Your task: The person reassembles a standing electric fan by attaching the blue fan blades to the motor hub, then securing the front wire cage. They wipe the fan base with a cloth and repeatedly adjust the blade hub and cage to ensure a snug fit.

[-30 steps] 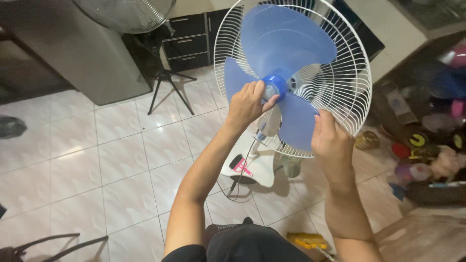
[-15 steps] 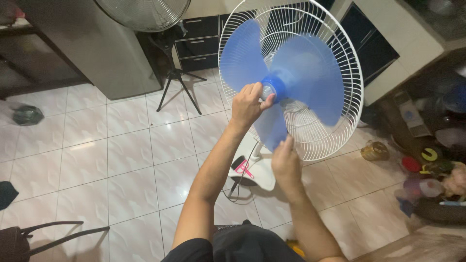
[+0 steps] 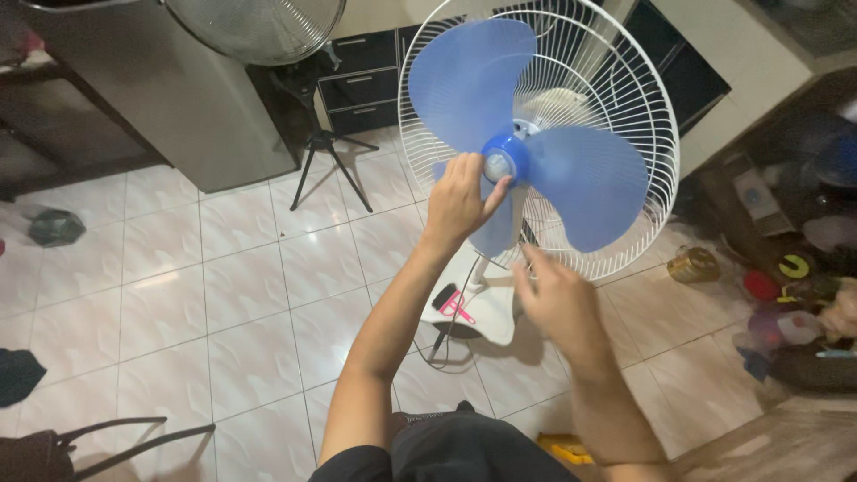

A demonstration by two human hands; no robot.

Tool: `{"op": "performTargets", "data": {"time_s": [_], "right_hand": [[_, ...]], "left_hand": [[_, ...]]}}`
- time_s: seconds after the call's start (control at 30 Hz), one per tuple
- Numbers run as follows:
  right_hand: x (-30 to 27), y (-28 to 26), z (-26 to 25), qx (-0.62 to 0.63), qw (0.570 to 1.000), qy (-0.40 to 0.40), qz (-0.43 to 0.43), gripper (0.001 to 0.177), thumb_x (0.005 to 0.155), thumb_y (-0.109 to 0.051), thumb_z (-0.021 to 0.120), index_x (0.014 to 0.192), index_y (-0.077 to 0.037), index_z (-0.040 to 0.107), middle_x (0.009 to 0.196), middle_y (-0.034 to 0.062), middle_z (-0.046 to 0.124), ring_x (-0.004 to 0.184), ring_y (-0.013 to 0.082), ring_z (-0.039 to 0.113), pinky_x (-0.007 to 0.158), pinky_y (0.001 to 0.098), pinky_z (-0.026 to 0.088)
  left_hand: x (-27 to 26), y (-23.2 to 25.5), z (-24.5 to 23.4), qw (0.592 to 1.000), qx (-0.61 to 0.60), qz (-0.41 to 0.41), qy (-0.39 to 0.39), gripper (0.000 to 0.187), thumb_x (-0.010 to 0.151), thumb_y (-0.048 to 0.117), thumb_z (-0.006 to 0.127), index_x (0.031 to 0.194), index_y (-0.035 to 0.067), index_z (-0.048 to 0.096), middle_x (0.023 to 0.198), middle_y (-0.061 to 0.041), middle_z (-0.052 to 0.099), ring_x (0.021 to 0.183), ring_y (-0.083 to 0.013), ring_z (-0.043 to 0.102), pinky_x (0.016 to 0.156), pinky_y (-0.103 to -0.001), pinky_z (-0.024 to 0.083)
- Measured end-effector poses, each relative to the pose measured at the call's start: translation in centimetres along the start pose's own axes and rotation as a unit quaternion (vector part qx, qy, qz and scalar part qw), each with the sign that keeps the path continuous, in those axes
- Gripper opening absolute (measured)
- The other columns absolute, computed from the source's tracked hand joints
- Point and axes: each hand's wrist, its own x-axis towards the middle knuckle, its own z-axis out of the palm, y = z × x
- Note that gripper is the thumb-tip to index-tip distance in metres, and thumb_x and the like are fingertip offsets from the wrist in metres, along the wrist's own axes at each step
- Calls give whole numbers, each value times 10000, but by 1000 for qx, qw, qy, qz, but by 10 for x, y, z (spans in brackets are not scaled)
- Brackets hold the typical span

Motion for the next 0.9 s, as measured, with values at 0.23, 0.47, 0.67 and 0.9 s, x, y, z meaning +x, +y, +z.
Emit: {"op": "performTargets", "data": {"time_s": [0.23,0.47,0.67,0.9], "right_hand": [[54,-12,-49,-163,931,250,-210,437,1002,-52,663,1420,36,568,1495,241,544,1417,428,490,1224,553,390],[-6,8,86,-37,996,-26,71,534,934,-187,650,1413,18,536,1236,240,654,1154,409,614,981,530,480],[-41,6,98,71,997,7,-20,227,893,-150,682,1087,-41,727,1111,165,727,1087,348,673,933,427,535],[13,-11,4,-48,959,263,-91,346,911,-6,669,1257,13,649,1365,199,605,1244,399,566,1082,508,466]], "left_hand": [[10,-5,-19,997,-7,72,-17,482,875,335,781,1135,-5,560,1023,-135,591,936,-304,606,771,-388,543],[8,-12,-37,999,-13,43,-28,462,858,425,803,1001,51,572,940,-87,582,880,-277,597,729,-387,531],[10,-15,-38,999,3,34,-35,480,869,472,789,955,58,561,893,-76,586,843,-266,606,672,-380,521],[21,-4,-23,997,18,36,-64,503,905,514,754,1007,54,579,877,-86,596,813,-275,612,651,-390,532]]}}
